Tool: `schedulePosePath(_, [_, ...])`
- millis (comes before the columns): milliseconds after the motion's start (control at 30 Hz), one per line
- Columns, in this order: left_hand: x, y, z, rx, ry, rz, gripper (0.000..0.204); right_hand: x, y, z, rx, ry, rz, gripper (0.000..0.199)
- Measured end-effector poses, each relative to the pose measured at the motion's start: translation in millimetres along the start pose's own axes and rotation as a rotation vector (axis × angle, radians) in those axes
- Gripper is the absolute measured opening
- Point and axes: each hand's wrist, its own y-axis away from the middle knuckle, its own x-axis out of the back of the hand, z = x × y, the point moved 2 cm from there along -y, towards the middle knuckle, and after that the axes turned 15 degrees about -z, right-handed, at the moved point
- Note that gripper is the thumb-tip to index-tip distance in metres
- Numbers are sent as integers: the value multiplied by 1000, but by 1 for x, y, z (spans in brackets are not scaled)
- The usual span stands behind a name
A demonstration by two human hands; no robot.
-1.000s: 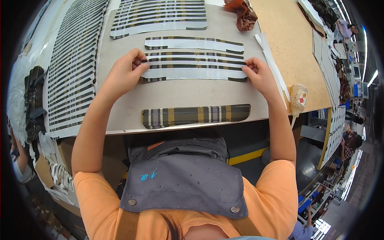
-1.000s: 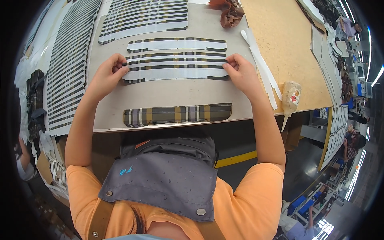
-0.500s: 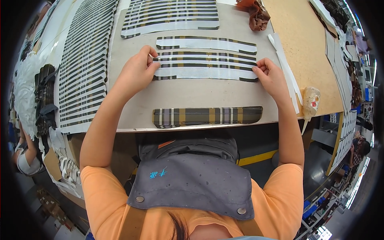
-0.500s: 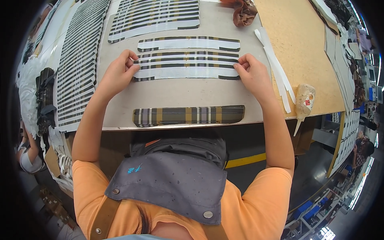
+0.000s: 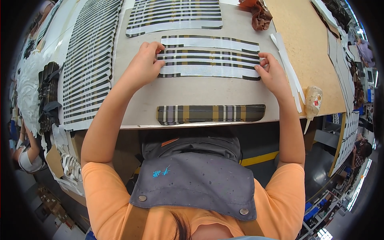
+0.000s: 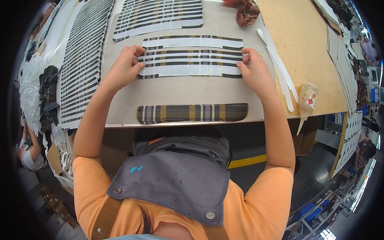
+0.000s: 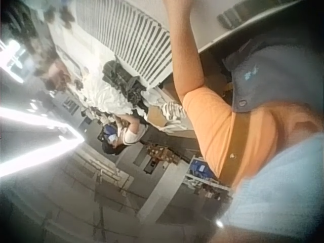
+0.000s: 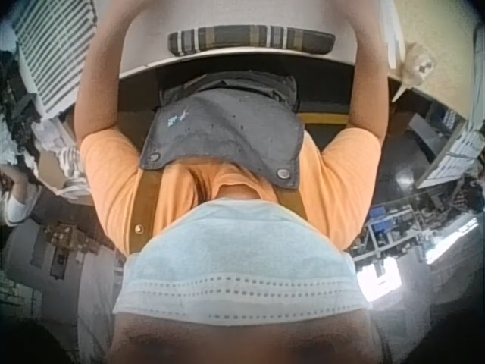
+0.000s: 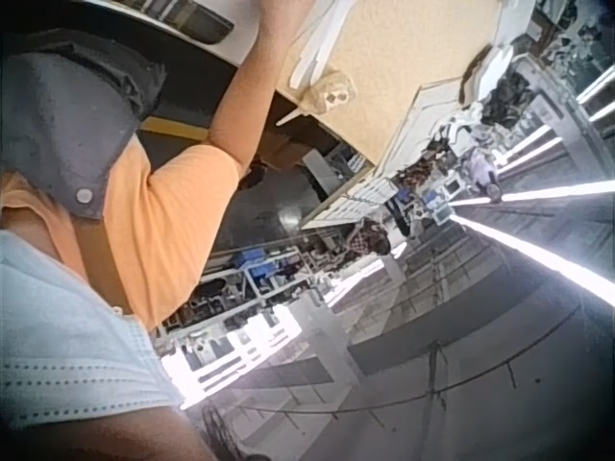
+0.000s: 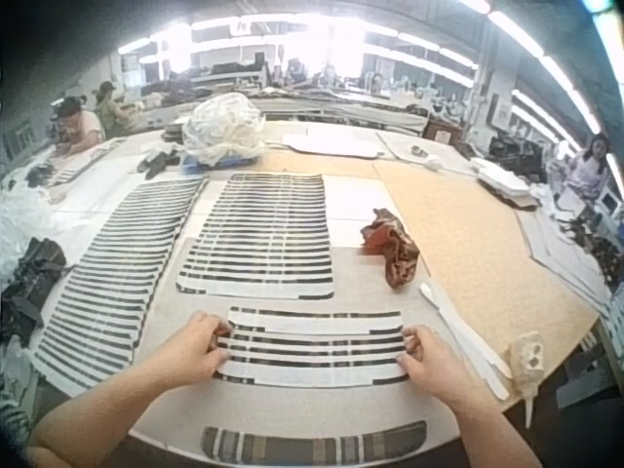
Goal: Applying adhesive to patterned leather or fabric strips and layering them on a workbench.
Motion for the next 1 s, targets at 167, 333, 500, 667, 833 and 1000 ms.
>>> schedulePosePath(167, [5, -3, 3, 74, 74, -55, 27, 1, -3, 5, -37, -46, -58, 20])
schedulePosePath(333, [-1, 3, -5, 44, -57, 10, 17, -1, 0, 8, 5, 6, -16, 19])
schedulePosePath(500, [-4, 6, -1, 9, 43, 103, 17, 5, -3, 8, -31, -84, -18, 19])
schedulePosePath(667, [6, -10, -5, -17, 82, 114, 14, 14, -20, 11, -21, -145, -7, 19])
schedulePosePath(833, [10, -24, -2, 104, 82, 18, 15, 17, -34, 14, -124, -69, -58, 21])
schedulePosePath(1000, [12, -27, -5, 80, 59, 15, 16, 18, -35, 11, -145, -86, -93, 20])
